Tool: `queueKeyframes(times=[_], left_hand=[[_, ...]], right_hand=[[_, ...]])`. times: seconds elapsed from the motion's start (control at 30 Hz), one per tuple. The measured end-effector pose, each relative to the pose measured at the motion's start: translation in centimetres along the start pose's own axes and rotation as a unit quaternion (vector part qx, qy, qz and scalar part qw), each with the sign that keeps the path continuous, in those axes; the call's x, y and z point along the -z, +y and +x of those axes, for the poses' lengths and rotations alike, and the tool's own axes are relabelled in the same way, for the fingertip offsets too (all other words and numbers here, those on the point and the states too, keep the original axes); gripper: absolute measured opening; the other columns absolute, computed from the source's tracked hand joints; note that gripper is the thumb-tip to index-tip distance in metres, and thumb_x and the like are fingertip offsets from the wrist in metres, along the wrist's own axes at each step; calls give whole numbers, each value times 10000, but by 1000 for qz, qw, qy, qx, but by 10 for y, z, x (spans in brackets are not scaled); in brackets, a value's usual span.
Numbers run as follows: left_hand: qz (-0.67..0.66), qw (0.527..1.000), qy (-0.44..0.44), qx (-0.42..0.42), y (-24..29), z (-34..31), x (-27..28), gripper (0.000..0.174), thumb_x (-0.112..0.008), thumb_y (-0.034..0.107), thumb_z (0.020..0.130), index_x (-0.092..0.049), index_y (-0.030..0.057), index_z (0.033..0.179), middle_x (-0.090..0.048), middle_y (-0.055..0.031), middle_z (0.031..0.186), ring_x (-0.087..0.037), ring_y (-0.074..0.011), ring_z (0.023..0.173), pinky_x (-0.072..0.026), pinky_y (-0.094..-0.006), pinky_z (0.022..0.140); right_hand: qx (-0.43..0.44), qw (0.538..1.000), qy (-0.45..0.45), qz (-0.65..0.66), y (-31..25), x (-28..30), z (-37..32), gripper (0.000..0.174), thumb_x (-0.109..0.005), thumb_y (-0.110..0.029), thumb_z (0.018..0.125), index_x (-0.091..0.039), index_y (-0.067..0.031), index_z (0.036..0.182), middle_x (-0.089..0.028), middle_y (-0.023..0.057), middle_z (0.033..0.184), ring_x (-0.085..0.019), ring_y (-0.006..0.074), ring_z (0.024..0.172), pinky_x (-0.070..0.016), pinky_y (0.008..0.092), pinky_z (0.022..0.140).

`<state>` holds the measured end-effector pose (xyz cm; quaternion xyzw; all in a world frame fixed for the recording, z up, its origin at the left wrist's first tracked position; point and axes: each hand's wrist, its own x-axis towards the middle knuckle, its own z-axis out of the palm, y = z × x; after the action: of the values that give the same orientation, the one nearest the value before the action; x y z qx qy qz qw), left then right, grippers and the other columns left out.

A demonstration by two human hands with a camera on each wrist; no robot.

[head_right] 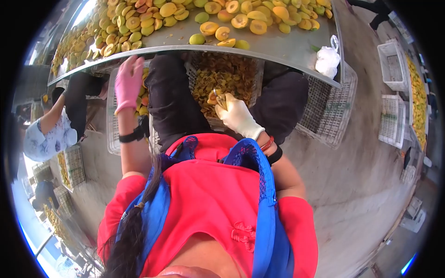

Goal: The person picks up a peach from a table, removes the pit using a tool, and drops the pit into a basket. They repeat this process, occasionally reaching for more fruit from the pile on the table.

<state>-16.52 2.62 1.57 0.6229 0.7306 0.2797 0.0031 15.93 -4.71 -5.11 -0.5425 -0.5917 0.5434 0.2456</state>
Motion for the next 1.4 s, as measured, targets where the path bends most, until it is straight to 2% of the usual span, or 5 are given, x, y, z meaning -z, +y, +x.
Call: queueKeyframes(times=[0.13,0.27,0.47,0.93,1.4], left_hand=[[-143,980,-119,-66,64,44,-81,569,-586,466,964,-546,93,1392,-579,-167,1387,-582,-341,1248,-476,-412,1032],[-39,972,-179,-149,120,81,-160,588,-576,457,964,-497,120,1439,-478,-139,1502,-542,-332,1303,-451,-420,1064],[94,927,-322,-168,141,99,-220,541,-643,330,911,-507,123,1392,-513,-173,1431,-580,-363,1239,-477,-478,1009],[-550,749,-368,37,142,16,-75,381,-606,388,1005,-650,99,1249,-623,41,987,-530,-15,781,-424,-173,635],[-621,732,-279,19,174,-62,-51,354,-508,352,1070,-618,41,1200,-634,-16,1001,-582,-65,866,-524,-239,739]], right_hand=[[6,999,47,11,-13,3,-2,177,-642,-187,941,-578,-25,973,-599,61,666,-559,119,558,-445,321,528],[59,995,83,-13,-8,6,-2,220,-655,-180,901,-570,5,984,-645,229,730,-657,428,696,-496,447,609],[11,995,87,38,8,15,-3,227,-653,-197,900,-578,-3,990,-636,225,733,-656,415,697,-493,439,612],[140,958,241,73,-32,39,10,183,-733,-47,868,-587,-25,975,-602,74,673,-566,117,573,-494,310,552],[205,928,277,141,-63,36,1,294,-757,-22,831,-635,-20,1099,-709,57,927,-648,86,834,-552,299,738]])
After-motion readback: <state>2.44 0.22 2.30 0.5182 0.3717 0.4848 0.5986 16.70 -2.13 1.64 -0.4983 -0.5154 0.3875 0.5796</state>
